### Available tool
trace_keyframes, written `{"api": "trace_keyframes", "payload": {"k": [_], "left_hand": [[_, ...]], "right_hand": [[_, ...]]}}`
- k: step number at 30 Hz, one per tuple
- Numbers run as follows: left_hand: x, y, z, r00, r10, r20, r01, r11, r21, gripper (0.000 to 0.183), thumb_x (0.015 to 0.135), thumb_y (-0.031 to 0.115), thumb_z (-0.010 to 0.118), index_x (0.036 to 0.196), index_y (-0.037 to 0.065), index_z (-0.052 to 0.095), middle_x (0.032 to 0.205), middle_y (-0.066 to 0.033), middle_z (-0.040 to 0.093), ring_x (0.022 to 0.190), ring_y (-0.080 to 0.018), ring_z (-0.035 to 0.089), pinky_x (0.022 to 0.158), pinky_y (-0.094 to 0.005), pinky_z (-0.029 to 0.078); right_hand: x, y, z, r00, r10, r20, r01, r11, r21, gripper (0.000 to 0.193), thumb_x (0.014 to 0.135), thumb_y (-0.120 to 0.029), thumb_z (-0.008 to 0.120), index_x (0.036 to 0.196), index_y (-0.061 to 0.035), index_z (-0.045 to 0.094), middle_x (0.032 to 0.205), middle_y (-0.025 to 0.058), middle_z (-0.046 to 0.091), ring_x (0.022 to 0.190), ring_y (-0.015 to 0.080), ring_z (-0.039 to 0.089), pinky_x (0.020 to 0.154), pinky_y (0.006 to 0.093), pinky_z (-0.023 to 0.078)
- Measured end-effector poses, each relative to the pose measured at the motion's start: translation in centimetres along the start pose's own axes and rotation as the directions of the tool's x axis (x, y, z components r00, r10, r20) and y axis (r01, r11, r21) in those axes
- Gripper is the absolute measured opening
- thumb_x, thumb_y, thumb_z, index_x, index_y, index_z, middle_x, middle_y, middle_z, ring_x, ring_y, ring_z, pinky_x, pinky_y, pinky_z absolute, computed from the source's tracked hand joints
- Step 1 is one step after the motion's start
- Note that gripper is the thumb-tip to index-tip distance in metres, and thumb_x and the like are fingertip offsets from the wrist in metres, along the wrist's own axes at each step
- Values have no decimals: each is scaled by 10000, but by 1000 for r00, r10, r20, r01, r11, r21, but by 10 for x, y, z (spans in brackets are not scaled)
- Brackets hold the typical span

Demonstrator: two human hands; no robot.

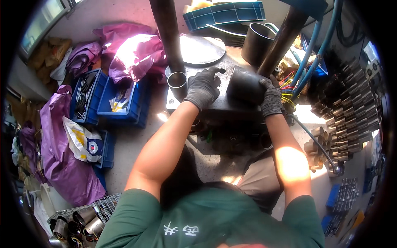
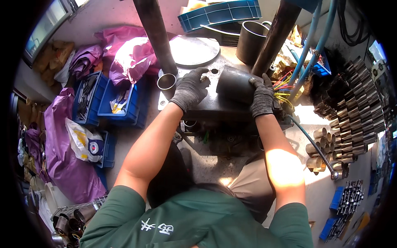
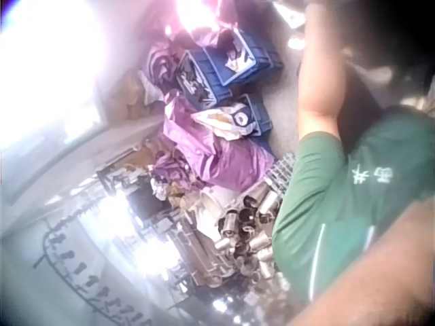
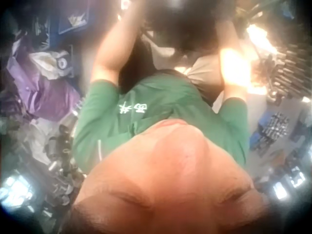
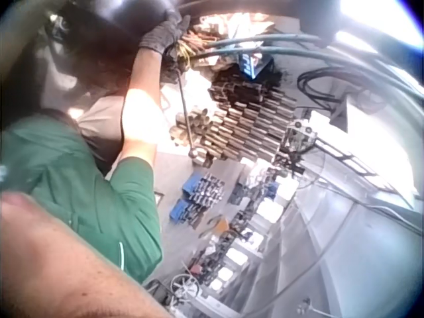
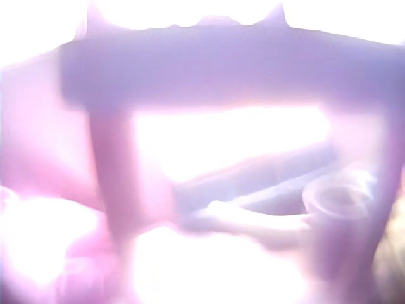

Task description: The person disassembles motor assemblies by placing each housing into a press machine, operating the lever to press out the inner stator core, and sorting the separated parts into containers by hand.

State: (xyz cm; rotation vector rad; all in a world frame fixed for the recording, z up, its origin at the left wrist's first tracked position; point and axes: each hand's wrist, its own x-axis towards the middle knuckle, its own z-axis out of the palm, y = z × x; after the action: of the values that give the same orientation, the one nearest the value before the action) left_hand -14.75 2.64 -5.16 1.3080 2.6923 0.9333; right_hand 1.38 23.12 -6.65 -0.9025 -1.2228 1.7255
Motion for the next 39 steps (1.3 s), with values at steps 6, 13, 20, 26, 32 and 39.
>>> {"api": "trace_keyframes", "payload": {"k": [6,13,20,26,32,39], "left_hand": [[-36,23,-22,965,64,255,-171,891,420,532,905,257,712,1416,182,581,1166,-149,699,1110,-337,683,1014,-495,508],[-33,57,-1,966,253,-52,-239,952,190,582,807,333,805,1304,77,644,1222,-176,675,1162,-380,634,1029,-507,489],[-21,119,65,814,450,-368,-532,832,-160,590,814,369,759,1324,103,627,1350,-148,603,1341,-385,529,1149,-570,370],[-7,144,83,865,354,-356,-372,928,20,488,834,309,723,1273,114,636,1258,-125,631,1287,-341,553,1189,-565,292],[-14,139,79,781,447,-436,-520,852,-58,401,770,210,784,1143,115,673,1060,-144,665,1074,-368,628,1062,-521,418],[-15,111,55,698,300,-651,-651,644,-401,318,768,-47,774,1030,67,634,922,-147,654,829,-344,677,718,-427,560]], "right_hand": [[-2,-3,4,994,85,-69,-80,994,79,701,812,-105,818,1462,-67,558,1201,147,673,1022,267,657,938,394,551],[22,-18,-44,880,430,-201,-395,898,193,473,840,-300,841,1192,-34,670,1127,164,724,912,312,711,829,477,621],[18,-42,-120,897,441,-20,-427,878,214,420,925,-293,708,1233,-10,673,1173,200,735,1052,380,712,964,521,593],[22,-35,-144,913,403,-59,-381,896,226,387,948,-265,661,1245,-19,693,1235,193,728,1110,379,698,1037,517,561],[49,-14,-164,905,423,-43,-392,869,302,418,954,-253,637,1288,-3,659,1254,212,714,1136,412,688,1071,550,542],[35,-26,-132,954,-268,-137,240,953,-187,562,870,-42,789,1406,-18,622,1237,173,715,1047,279,707,950,396,572]]}}
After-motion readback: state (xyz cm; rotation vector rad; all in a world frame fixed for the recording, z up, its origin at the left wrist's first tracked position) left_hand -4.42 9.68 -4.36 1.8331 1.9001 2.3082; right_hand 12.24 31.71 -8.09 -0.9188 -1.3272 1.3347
